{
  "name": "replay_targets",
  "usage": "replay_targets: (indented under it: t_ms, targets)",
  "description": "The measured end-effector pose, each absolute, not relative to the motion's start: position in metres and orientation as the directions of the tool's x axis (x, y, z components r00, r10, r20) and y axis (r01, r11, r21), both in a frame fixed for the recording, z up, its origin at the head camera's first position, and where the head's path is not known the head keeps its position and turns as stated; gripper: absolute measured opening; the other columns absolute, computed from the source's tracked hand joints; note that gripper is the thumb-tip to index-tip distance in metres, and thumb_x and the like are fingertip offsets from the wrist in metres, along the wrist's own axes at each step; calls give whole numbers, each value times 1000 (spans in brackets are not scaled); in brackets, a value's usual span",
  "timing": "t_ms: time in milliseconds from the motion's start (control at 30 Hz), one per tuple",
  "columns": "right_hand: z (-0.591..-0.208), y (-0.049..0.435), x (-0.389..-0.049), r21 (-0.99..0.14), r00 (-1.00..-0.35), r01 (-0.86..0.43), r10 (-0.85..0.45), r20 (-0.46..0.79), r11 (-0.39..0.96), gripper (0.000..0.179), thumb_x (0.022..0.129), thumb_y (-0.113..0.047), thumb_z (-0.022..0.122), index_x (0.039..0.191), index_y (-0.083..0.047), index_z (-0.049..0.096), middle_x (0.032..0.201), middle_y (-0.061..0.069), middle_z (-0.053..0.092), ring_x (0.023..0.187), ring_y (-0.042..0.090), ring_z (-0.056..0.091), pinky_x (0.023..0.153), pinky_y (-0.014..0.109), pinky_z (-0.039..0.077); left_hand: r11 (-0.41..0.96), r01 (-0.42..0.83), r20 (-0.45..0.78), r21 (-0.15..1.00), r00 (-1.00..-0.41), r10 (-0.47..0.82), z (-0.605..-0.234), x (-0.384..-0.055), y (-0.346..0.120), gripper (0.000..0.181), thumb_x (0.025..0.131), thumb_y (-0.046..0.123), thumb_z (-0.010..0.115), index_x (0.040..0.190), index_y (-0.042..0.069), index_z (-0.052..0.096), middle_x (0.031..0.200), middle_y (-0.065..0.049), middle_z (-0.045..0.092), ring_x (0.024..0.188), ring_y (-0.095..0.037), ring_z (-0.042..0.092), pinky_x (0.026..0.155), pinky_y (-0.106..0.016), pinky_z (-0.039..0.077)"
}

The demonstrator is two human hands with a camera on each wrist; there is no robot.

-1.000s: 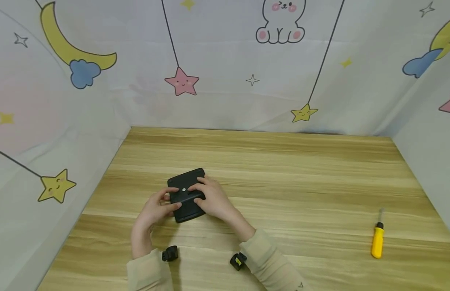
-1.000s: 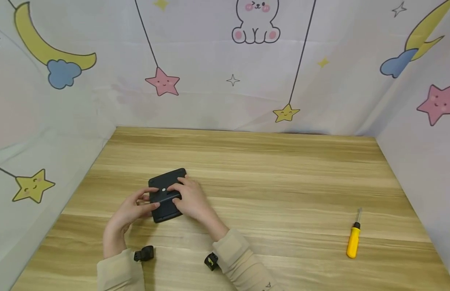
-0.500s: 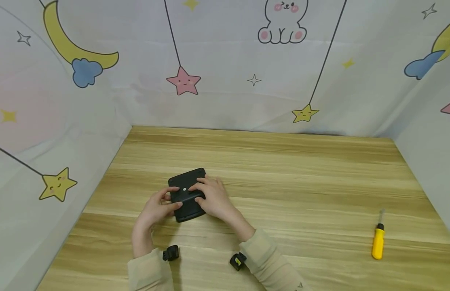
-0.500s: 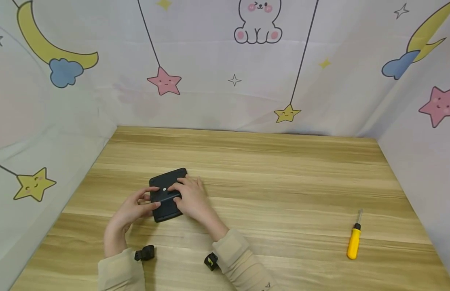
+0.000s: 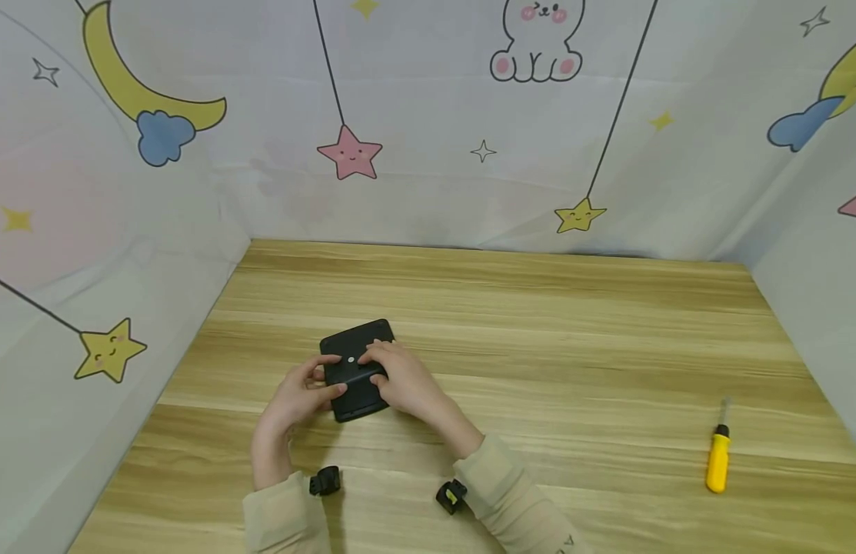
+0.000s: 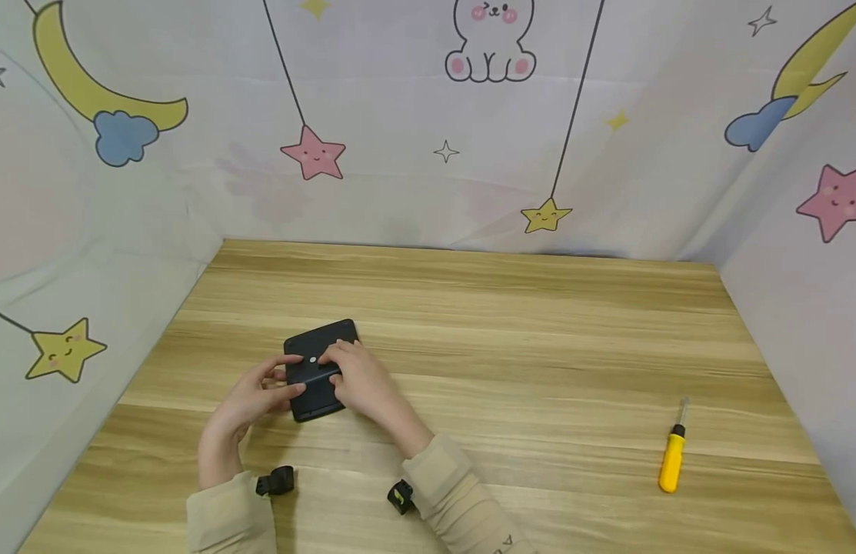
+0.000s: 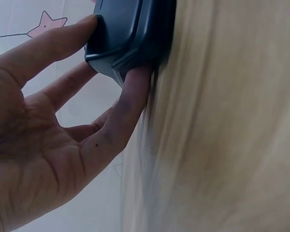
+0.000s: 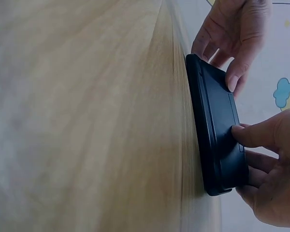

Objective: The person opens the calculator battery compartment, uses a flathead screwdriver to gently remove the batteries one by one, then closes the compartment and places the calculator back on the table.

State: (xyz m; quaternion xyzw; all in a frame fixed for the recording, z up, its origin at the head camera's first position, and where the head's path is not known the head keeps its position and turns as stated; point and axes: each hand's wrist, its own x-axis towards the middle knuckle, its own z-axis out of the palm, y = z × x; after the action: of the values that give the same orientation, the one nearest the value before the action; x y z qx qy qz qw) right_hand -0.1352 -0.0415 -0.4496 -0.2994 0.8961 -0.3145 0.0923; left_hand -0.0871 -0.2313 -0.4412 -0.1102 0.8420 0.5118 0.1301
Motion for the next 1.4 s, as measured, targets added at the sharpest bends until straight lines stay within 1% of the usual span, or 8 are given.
replay_targets:
  t_ms: [300, 533, 933, 1400]
  targets:
    - [-450, -42, -136, -643, -806, -459, -591, 12, 614, 27, 93, -9, 59, 119, -18, 63, 142, 6, 53, 140, 24, 40, 115, 42, 33, 447, -324, -334, 834, -941, -60, -442, -87, -232, 55, 88, 9, 66, 139, 4, 46, 121, -25, 44, 90, -22, 60, 71, -31, 57]
    - [-450, -42, -135, -632, -808, -466, -589, 18, 620, 27, 93, -9, 60, 117, -19, 63, 141, 6, 54, 139, 24, 41, 114, 43, 35, 439, -329, -335, 836, -940, -66, -443, -87, -231, 55, 88, 8, 66, 139, 3, 47, 119, -25, 44, 87, -21, 58, 70, -30, 56]
    - [-450, -43, -135, -629, -805, -479, -591, 38, 612, 26, 92, -8, 60, 117, -17, 63, 137, 4, 57, 139, 22, 42, 113, 43, 37, 425, -331, -337, 842, -939, -64, -443, -87, -232, 54, 88, 7, 65, 139, 3, 47, 119, -25, 46, 88, -22, 57, 70, -30, 57]
    - [-448, -43, -137, -615, -807, -474, -590, 18, 630, 27, 92, -9, 60, 117, -18, 62, 139, 5, 55, 139, 21, 41, 111, 42, 38, 420, -324, -334, 848, -941, -51, -440, -87, -230, 54, 88, 6, 65, 139, 3, 46, 118, -26, 46, 88, -21, 58, 70, -28, 56]
